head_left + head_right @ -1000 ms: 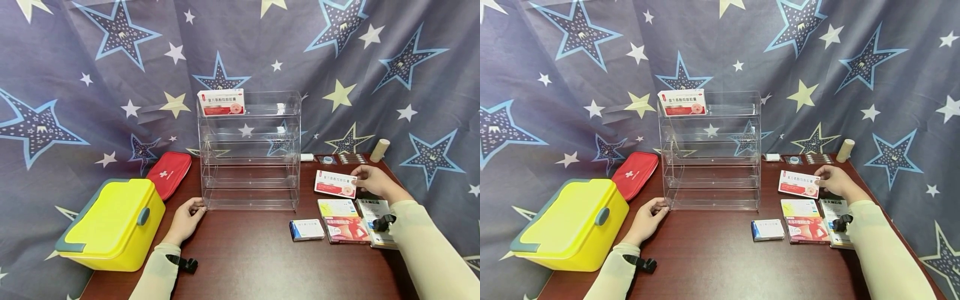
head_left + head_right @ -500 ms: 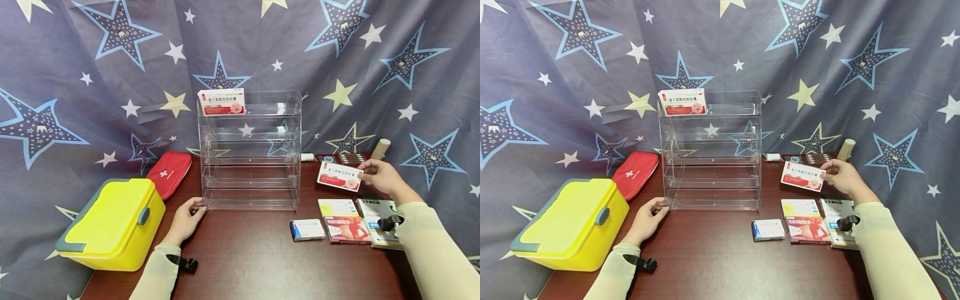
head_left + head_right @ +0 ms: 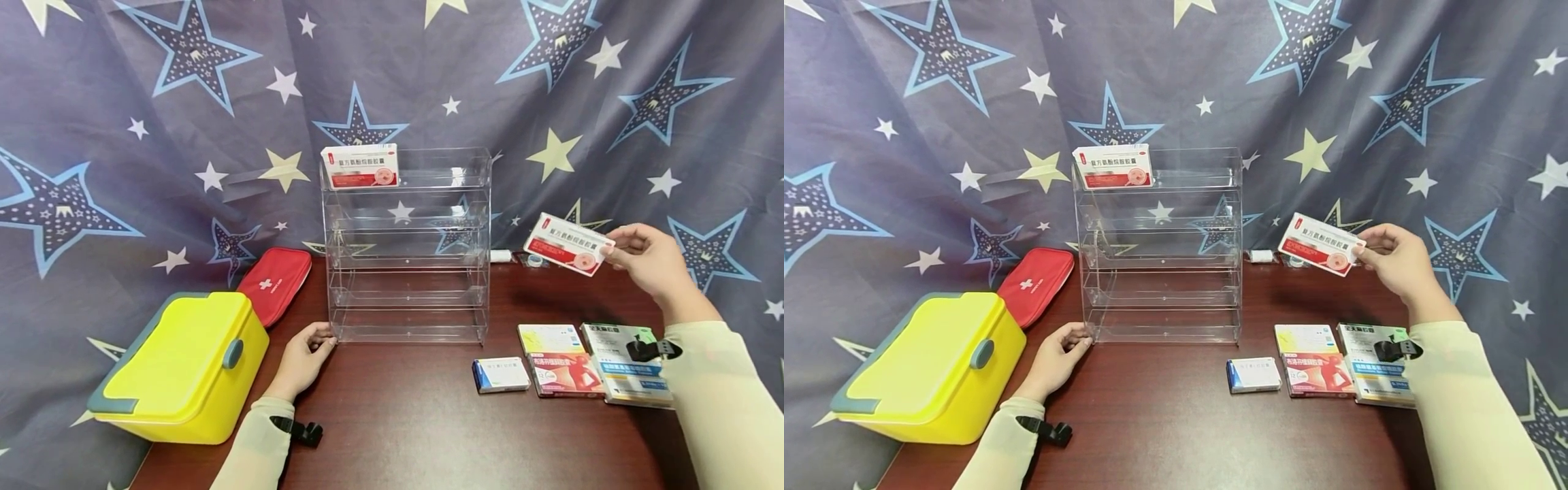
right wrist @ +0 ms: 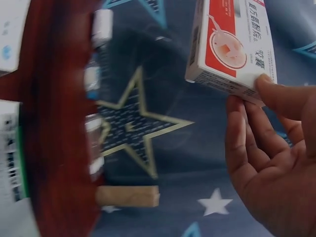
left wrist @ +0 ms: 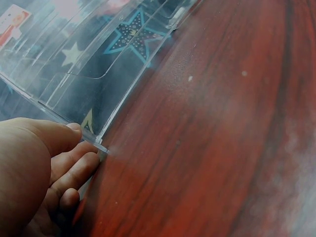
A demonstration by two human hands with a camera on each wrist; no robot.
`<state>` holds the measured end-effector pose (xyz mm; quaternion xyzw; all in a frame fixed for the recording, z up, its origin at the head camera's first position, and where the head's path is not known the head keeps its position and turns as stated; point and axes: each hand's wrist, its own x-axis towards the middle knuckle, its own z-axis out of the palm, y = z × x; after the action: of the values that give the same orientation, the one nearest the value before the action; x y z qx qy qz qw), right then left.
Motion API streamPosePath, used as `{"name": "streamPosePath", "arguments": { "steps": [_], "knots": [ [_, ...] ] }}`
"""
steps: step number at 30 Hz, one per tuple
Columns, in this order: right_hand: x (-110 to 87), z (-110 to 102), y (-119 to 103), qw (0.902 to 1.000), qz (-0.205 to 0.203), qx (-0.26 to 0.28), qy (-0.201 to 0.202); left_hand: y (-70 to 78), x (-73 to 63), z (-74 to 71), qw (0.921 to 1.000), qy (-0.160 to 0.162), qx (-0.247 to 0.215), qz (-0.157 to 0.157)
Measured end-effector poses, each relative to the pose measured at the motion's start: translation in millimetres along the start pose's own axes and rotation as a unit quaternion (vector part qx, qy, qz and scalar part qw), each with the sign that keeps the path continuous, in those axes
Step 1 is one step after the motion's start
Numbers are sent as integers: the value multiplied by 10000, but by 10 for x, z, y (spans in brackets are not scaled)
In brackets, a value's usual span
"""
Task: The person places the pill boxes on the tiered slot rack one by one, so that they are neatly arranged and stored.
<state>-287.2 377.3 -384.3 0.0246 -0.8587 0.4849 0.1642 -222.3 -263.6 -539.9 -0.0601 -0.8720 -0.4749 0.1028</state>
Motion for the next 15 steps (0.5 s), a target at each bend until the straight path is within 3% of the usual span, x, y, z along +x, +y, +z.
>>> {"name": "streamPosePath", "arguments": {
  "steps": [8, 15],
  "knots": [
    [56, -109, -449, 9954, -473, 640, 528, 0, -3, -1, 10000, 17, 20, 77],
    [120, -158, -741, 9920, -614, 685, 866, -31, 2, 7, 10000, -12, 8, 67]
  ]
}}
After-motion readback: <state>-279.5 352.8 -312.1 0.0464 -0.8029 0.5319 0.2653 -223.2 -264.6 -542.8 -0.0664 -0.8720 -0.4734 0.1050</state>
